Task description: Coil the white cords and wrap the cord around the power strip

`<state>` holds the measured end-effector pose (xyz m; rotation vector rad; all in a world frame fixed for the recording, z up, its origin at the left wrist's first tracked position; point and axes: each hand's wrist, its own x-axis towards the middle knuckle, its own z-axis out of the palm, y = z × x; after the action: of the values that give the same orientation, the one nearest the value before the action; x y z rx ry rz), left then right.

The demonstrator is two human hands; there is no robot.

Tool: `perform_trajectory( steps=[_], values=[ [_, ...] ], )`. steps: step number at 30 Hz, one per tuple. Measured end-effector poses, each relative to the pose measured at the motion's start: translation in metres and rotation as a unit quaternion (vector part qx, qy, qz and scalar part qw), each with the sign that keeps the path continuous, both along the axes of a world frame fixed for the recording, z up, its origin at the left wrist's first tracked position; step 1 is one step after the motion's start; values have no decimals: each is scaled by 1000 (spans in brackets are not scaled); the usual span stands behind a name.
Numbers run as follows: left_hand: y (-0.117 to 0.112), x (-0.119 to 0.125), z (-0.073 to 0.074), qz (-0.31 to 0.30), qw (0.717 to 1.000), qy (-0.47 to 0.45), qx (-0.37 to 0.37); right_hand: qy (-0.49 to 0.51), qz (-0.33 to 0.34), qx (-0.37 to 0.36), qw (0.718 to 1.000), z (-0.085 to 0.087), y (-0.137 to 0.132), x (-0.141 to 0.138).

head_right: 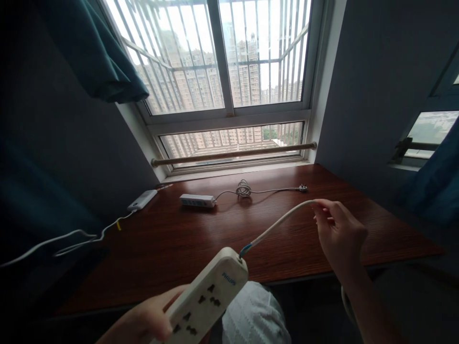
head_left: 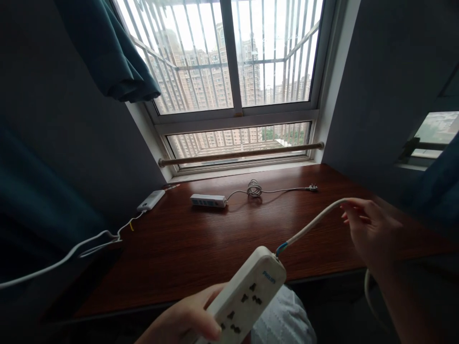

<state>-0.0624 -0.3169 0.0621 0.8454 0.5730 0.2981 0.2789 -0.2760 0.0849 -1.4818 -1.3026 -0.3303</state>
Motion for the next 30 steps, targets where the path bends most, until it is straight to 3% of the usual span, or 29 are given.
perform_trajectory(
  steps=[4,7,8,11,13,15,18,20,23,25,28,30],
  values=[
    [-1,8,1,-21,997,46,53,-132,-59,-40,989,3,18,2],
    [-2,17,4,18,997,1,71,-233,-90,-165,954,-13,32,-15],
    [1,20,6,42,996,-23,71,-274,-72,-206,937,-21,34,-25],
    [21,31,15,116,987,-47,103,-370,86,-279,882,-42,32,-57],
    [42,38,21,181,965,18,190,-408,202,-279,845,-45,23,-73],
    [65,42,24,205,934,117,267,-439,296,-261,807,-40,14,-79],
    [91,47,24,151,904,204,345,-476,373,-247,757,-20,8,-77],
    [100,50,24,89,872,255,409,-472,412,-246,739,-4,13,-73],
    [107,53,29,-28,832,296,468,-407,477,-243,740,19,33,-69],
    [110,54,35,-128,822,295,470,-316,530,-275,737,29,53,-67],
    [113,55,44,-226,849,251,407,-132,618,-342,696,31,84,-66],
    [111,56,47,-203,888,198,362,-2,635,-384,670,17,97,-68]
  ],
)
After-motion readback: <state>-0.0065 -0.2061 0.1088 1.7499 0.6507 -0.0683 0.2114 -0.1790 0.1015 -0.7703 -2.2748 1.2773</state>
